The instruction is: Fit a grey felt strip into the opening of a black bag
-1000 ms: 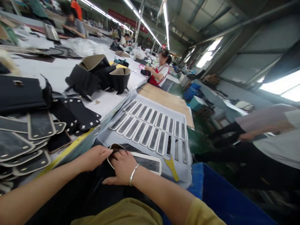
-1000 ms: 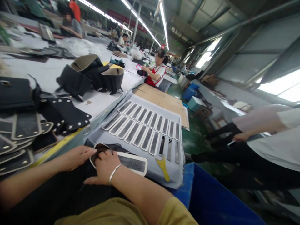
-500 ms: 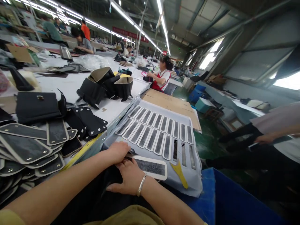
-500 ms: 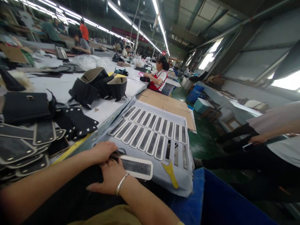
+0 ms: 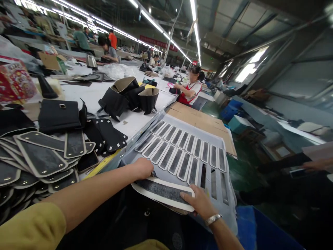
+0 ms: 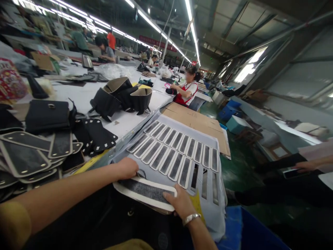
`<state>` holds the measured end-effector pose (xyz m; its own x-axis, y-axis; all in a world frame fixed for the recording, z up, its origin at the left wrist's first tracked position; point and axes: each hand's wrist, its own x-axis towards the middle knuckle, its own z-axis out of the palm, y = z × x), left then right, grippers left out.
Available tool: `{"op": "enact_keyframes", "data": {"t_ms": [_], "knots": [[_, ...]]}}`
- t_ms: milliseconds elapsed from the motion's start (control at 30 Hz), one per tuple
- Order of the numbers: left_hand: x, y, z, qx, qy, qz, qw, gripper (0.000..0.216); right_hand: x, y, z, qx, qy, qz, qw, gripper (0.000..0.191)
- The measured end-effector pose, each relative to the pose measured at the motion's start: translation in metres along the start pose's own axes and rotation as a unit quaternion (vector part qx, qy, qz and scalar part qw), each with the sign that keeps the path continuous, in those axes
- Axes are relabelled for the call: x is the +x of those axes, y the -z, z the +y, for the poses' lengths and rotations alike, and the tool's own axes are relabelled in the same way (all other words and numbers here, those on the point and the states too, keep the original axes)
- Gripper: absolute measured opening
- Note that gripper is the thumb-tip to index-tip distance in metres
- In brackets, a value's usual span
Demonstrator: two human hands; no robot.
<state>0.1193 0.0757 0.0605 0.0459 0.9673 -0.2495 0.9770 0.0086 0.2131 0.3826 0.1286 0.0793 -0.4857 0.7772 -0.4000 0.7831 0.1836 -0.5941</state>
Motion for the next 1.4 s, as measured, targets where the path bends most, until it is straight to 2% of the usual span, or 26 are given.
{"op": "enact_keyframes", "data": {"t_ms": [167,367,433,567,733,900,1000,1133,1167,1300,1400], "knots": [[0.005,0.008,-0.008,0.017,0.027,-0.007,0.999,0.025,-0.010,-0.010,-0.009,0.032,-0.011,-0.032,0.999,0.025],[0.010,0.012,-0.015,0.018,0.015,-0.023,0.999,0.035,-0.020,-0.020,-0.002,0.013,0.018,-0.015,1.000,0.027],[0.012,0.012,-0.011,0.017,-0.015,-0.036,0.999,0.035,-0.020,-0.020,-0.004,-0.004,0.018,0.004,1.000,0.026],[0.015,0.009,0.000,0.016,-0.044,-0.041,0.998,0.035,-0.013,-0.019,-0.012,-0.087,0.067,0.090,0.990,0.018],[0.014,0.011,0.000,0.010,-0.037,-0.027,0.999,0.041,0.003,-0.021,-0.019,-0.105,0.039,0.091,0.990,0.014],[0.005,0.018,-0.002,0.011,-0.062,-0.036,0.997,0.039,0.009,-0.030,-0.014,-0.141,0.047,0.129,0.980,0.013],[-0.011,0.023,0.012,0.012,-0.107,-0.029,0.994,0.026,0.005,-0.034,-0.012,-0.148,0.052,0.141,0.977,0.013],[-0.043,0.018,0.044,-0.031,-0.221,0.055,0.973,0.037,0.000,-0.034,-0.013,-0.134,0.046,0.148,0.979,0.014],[-0.050,0.013,0.052,-0.026,-0.224,0.058,0.972,0.034,0.000,-0.034,-0.013,-0.129,0.042,0.147,0.980,0.015],[-0.060,-0.013,0.073,0.067,-0.165,0.013,0.984,0.029,-0.003,-0.034,-0.014,-0.113,0.032,0.144,0.983,0.016],[-0.056,-0.027,0.078,0.100,-0.199,0.053,0.973,0.012,-0.004,-0.035,-0.012,-0.108,0.037,0.144,0.983,0.015]]}}
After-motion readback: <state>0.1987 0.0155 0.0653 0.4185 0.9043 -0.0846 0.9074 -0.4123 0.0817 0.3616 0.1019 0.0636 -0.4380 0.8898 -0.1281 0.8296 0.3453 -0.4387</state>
